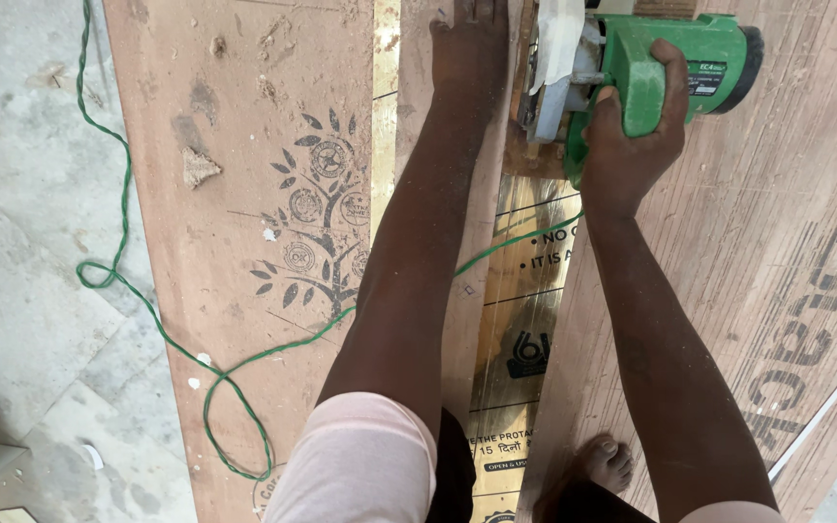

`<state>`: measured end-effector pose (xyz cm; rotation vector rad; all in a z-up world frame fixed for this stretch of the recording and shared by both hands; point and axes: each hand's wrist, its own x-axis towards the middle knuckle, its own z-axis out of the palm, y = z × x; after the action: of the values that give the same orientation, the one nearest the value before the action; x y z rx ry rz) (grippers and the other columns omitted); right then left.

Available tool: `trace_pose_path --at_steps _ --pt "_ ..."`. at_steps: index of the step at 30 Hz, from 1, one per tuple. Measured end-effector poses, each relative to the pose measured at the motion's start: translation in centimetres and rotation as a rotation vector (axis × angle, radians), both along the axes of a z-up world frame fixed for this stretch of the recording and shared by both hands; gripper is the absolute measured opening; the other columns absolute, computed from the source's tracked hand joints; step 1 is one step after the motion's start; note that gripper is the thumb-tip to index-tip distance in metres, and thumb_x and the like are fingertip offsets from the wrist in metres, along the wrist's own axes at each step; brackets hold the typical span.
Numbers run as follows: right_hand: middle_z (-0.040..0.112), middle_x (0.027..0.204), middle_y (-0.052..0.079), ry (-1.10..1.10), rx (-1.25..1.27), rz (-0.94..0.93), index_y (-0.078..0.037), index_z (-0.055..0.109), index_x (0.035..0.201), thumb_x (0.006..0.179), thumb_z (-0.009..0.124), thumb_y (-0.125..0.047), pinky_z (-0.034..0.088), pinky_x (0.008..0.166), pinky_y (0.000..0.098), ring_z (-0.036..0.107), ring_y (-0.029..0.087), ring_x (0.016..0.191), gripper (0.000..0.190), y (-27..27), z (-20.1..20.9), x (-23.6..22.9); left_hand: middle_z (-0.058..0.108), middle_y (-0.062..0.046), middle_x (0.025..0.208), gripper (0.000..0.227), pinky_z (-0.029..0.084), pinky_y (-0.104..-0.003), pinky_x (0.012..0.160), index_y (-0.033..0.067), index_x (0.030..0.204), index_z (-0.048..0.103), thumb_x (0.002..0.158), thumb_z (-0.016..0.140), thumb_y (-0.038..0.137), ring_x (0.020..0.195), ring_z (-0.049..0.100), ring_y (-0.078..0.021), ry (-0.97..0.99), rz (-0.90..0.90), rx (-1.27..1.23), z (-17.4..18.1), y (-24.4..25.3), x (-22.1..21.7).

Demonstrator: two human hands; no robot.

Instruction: The person uses a green circular saw to cut a long strip from a large sheet of plywood. They guide the saw along a straight line on the wood, which is placed on a tiled floor, while holding the material steady with their left hand.

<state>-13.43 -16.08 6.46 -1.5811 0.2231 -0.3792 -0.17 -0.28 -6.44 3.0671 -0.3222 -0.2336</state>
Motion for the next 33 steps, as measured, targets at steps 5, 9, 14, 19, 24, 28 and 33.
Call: trace_pose_path --at_steps 5,9,14,19,24,28,33 --pt "0.064 0.118 0.008 -0.023 -0.013 0.007 -0.008 0.051 0.152 0.108 0.061 0.016 0.051 0.062 0.0244 0.061 0.01 0.079 0.05 -0.2 -0.4 0.2 0.055 -0.011 0.144 0.064 0.047 -0.061 0.102 0.0075 0.145 0.043 0.087 0.066 0.017 0.137 0.05 -0.0292 0.038 -0.049 0.02 1.1 0.7 -0.4" --pt "0.064 0.12 0.009 -0.037 -0.024 0.009 -0.008 0.05 0.152 0.108 0.061 0.016 0.052 0.063 0.0248 0.062 0.011 0.08 0.051 -0.2 -0.5 0.4 0.055 -0.015 0.143 0.055 0.051 -0.059 0.099 0.0024 0.142 0.05 0.09 0.065 0.014 0.132 0.052 -0.0334 -0.149 -0.094 -0.046 2.9 1.3 -1.7" --pt "0.063 0.127 0.009 -0.031 -0.052 -0.012 -0.008 0.051 0.151 0.106 0.061 0.017 0.053 0.064 0.0247 0.061 0.011 0.081 0.052 0.0 -0.5 0.7 0.06 -0.021 0.123 0.036 0.056 -0.053 0.086 0.0017 0.121 0.06 0.099 0.066 0.03 0.116 0.059 -0.035 -0.011 -0.239 -0.211 7.6 3.1 -9.4" --pt "0.06 0.136 0.009 -0.055 -0.112 -0.009 -0.009 0.052 0.153 0.106 0.063 0.018 0.058 0.069 0.0263 0.064 0.012 0.089 0.054 -0.2 -0.4 1.0 0.063 -0.021 0.117 0.072 0.057 -0.05 0.075 0.002 0.117 0.061 0.068 0.077 0.053 0.104 0.064 -0.0349 0.243 -0.405 -0.247 11.4 6.7 -21.0" --pt "0.06 0.139 0.009 -0.105 -0.253 -0.023 -0.008 0.051 0.151 0.103 0.063 0.018 0.06 0.082 0.0296 0.067 0.016 0.104 0.056 -0.1 0.1 1.4 0.066 -0.011 0.099 0.019 0.059 -0.039 0.058 0.0049 0.108 0.06 0.099 0.063 0.022 0.075 0.071 -0.0236 0.33 -0.322 -0.252 10.4 12.6 -25.9" --pt "0.062 0.138 0.007 -0.007 -0.151 -0.049 -0.008 0.052 0.148 0.101 0.064 0.012 0.06 0.077 0.0272 0.068 0.013 0.098 0.053 0.1 0.0 1.6 0.065 -0.012 0.097 0.013 0.056 -0.035 0.047 0.0048 0.103 0.058 0.096 0.061 0.016 0.065 0.07 -0.0217 0.123 -0.292 -0.121 10.0 14.7 -27.4" --pt "0.064 0.135 0.007 -0.072 -0.169 -0.02 -0.008 0.053 0.15 0.105 0.065 0.014 0.062 0.083 0.0273 0.071 0.014 0.102 0.051 -0.3 -0.9 1.8 0.064 -0.011 0.1 0.013 0.052 -0.034 0.038 0.0053 0.111 0.061 0.104 0.057 0.015 0.054 0.067 -0.0184 0.21 -0.144 0.064 9.6 15.5 -25.0"
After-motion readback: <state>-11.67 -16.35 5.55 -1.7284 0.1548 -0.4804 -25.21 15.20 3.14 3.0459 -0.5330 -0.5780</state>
